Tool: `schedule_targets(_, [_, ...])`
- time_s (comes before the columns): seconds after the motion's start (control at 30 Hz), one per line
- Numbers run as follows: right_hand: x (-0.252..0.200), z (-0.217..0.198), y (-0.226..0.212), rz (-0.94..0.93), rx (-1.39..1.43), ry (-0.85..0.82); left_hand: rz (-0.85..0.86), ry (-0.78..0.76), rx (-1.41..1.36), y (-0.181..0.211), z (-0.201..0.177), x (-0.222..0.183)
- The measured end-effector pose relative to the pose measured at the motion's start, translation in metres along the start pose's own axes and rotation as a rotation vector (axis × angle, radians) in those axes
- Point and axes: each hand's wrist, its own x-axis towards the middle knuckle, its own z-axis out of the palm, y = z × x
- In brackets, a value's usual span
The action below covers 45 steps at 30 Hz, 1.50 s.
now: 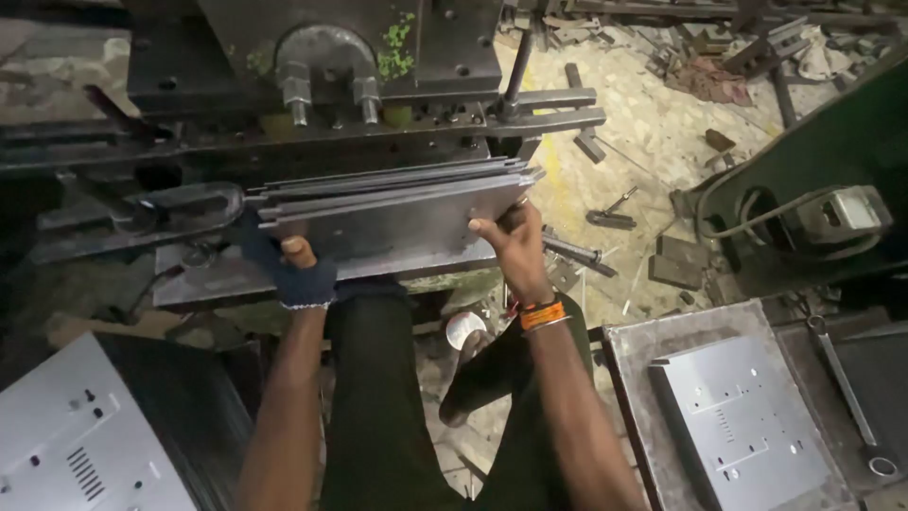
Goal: The worker is picking up metal plates from a side stack and placing them into a central stack within a machine fixture.
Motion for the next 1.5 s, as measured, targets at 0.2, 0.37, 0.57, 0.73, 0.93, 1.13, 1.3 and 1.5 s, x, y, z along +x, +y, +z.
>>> schedule_targets(0.2, [-0.01, 0.028, -0.03, -0.044, 0.105, -0.007, 0.058, 0.015, -0.05, 0.057, 0.0, 0.025])
schedule_targets(0.37, [-0.014, 0.035, -0.025, -0.19, -0.026, -0.083, -0.45, -0.081, -0.485, 0.041, -0.009, -0.005])
schedule_targets(0.57, [-0.003, 0.037, -0.033, -0.086, -0.025, -0.002, -0.585, -0.035, -0.445, 0.083, -0.01, 0.031])
schedule_targets(0.73, [0.012, 0.03, -0.018, -0.15, 0.002, 0.021, -0.639, -0.013, -0.672, 0.024, 0.001, 0.008])
schedule_targets(0.93, [0.019, 0.025, -0.006, -0.074, -0.014, -0.113, -0.623, -0.043, -0.485, -0.006, 0.014, 0.016])
schedule_targets(1.13, [-0.012, 0.036, -0.022, -0.099, 0.093, 0.085, -0.669, -0.15, -0.805, -0.064, 0.006, -0.023])
schedule_targets(1.3, [-0.076, 0.01, -0.1, 0.079, -0.122, 0.229, -0.975, -0.036, -0.743, 0.044, -0.038, -0.061])
schedule_targets(1.5, [-0.133, -0.092, -0.122, 0.43, -0.177, 0.344, -0.779, -0.81, -0.334, 0.218, -0.032, -0.069])
